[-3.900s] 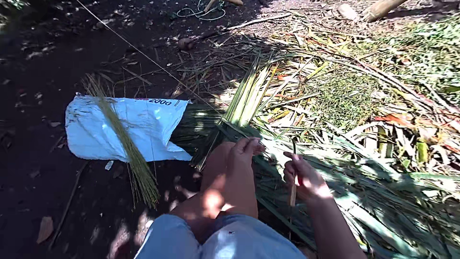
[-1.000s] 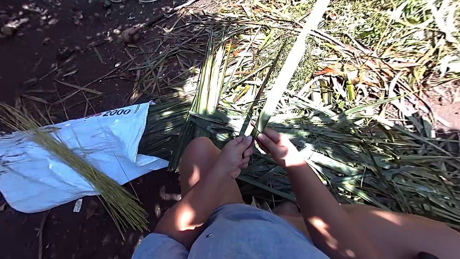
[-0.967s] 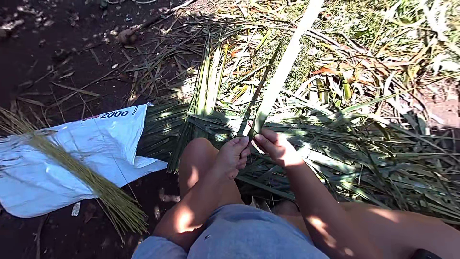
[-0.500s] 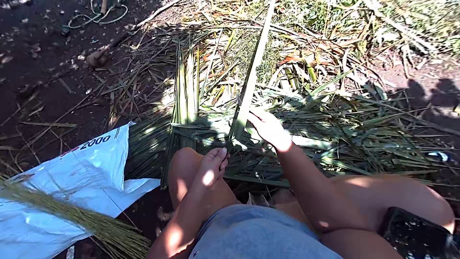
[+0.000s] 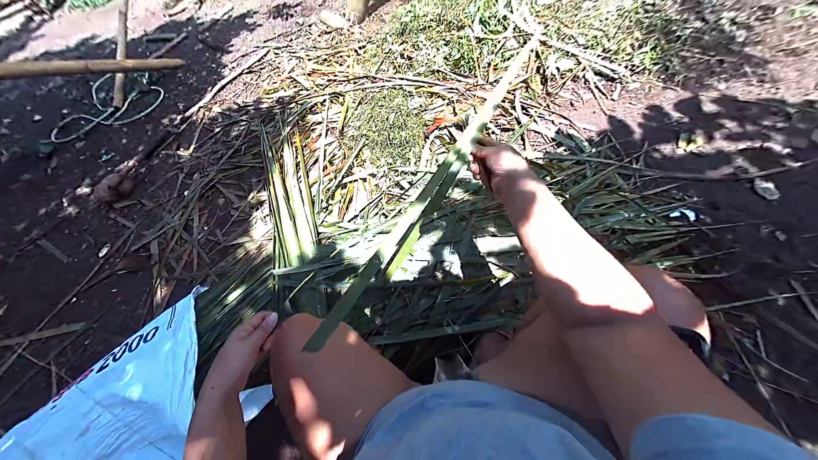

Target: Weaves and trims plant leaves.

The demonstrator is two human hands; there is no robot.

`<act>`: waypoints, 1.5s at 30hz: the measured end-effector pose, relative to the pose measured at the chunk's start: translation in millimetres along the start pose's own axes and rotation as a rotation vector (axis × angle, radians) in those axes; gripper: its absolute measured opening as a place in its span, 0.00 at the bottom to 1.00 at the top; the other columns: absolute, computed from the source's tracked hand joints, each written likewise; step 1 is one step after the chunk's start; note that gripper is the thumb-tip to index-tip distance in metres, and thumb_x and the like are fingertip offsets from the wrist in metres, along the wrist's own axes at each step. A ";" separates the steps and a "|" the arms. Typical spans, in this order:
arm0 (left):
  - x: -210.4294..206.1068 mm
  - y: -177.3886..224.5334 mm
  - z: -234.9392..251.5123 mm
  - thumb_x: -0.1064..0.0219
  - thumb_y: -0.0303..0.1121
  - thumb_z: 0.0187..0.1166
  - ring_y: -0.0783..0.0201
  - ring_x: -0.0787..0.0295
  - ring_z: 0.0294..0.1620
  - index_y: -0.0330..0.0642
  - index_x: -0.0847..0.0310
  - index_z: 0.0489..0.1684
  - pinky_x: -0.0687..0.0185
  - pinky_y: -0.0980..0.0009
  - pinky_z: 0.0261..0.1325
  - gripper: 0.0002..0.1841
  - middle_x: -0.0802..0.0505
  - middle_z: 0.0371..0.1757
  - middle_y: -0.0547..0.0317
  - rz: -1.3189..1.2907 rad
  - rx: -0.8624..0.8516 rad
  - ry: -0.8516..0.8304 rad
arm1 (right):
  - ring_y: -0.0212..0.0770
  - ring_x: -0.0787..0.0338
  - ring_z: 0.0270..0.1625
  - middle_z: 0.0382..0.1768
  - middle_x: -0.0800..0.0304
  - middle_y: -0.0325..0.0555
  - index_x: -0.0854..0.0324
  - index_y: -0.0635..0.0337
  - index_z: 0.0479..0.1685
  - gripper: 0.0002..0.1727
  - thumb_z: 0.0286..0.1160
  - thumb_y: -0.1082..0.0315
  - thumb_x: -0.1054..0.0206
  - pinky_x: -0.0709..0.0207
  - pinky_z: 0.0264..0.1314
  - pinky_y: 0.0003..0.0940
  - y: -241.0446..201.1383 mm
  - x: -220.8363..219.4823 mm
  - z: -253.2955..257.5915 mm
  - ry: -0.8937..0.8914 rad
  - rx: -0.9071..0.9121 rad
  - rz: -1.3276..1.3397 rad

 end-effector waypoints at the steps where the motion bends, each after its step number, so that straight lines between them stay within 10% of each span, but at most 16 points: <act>1: 9.1 -3.2 3.6 0.48 0.29 0.89 0.84 0.34 0.14 0.45 0.20 0.37 0.38 0.88 0.20 0.11 0.23 0.17 0.77 0.031 0.001 0.031 | 0.26 0.28 0.20 0.32 0.22 0.35 0.26 0.54 0.73 0.18 0.89 0.67 0.46 0.30 0.21 0.21 -5.1 14.4 6.4 0.047 0.020 -0.015; 14: 159.0 -111.4 -10.9 0.53 0.41 0.94 0.81 0.38 0.09 0.49 0.26 0.44 0.40 0.84 0.14 0.13 0.29 0.14 0.78 -0.033 0.237 0.480 | 0.26 0.26 0.28 0.40 0.24 0.33 0.29 0.46 0.78 0.21 0.91 0.57 0.43 0.28 0.31 0.23 -51.0 204.5 12.8 0.547 -0.023 -0.215; 20: 117.2 -81.0 -24.9 0.53 0.50 0.94 0.79 0.39 0.12 0.48 0.32 0.68 0.40 0.80 0.16 0.19 0.29 0.22 0.74 -0.022 0.170 0.740 | 0.27 0.23 0.33 0.44 0.26 0.38 0.30 0.58 0.70 0.19 0.89 0.58 0.50 0.25 0.40 0.26 -46.2 213.1 -7.7 0.786 0.019 -0.210; 25: -6.8 20.7 2.9 0.52 0.41 0.95 0.74 0.31 0.24 0.31 0.26 0.69 0.32 0.74 0.31 0.22 0.23 0.30 0.62 0.192 0.012 0.609 | 0.29 0.20 0.33 0.45 0.24 0.36 0.34 0.51 0.78 0.21 0.95 0.54 0.52 0.21 0.38 0.28 -66.7 92.1 -13.4 0.375 0.085 -0.092; 28: -57.1 47.6 19.1 0.49 0.40 0.94 0.66 0.22 0.28 0.32 0.19 0.63 0.22 0.64 0.39 0.19 0.17 0.30 0.55 0.300 -0.081 0.450 | 0.24 0.25 0.20 0.30 0.22 0.31 0.26 0.52 0.65 0.13 0.94 0.59 0.50 0.26 0.23 0.21 -49.8 -10.3 -44.7 -0.096 0.145 -0.101; 34: -110.0 72.7 15.7 0.44 0.48 0.92 0.50 0.14 0.43 0.43 0.15 0.60 0.22 0.44 0.52 0.20 0.10 0.41 0.47 0.442 -0.103 0.293 | 0.28 0.28 0.20 0.28 0.21 0.39 0.25 0.59 0.77 0.20 0.92 0.64 0.46 0.31 0.23 0.23 16.0 -127.9 -130.7 -0.836 0.231 -0.336; 45: -119.7 63.8 -3.9 0.46 0.41 0.93 0.43 0.06 0.54 0.45 0.15 0.70 0.17 0.40 0.59 0.19 0.05 0.52 0.45 0.810 -0.236 0.311 | 0.31 0.25 0.26 0.33 0.15 0.44 0.19 0.56 0.74 0.19 0.92 0.63 0.45 0.29 0.31 0.30 52.6 -138.5 -148.8 -0.830 0.289 -0.481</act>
Point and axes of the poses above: each hand's wrist, its own z-axis towards the middle knuckle, its own x-axis out of the back of the hand, y = z × x, the point moved 1 cm from there along z, towards the middle knuckle
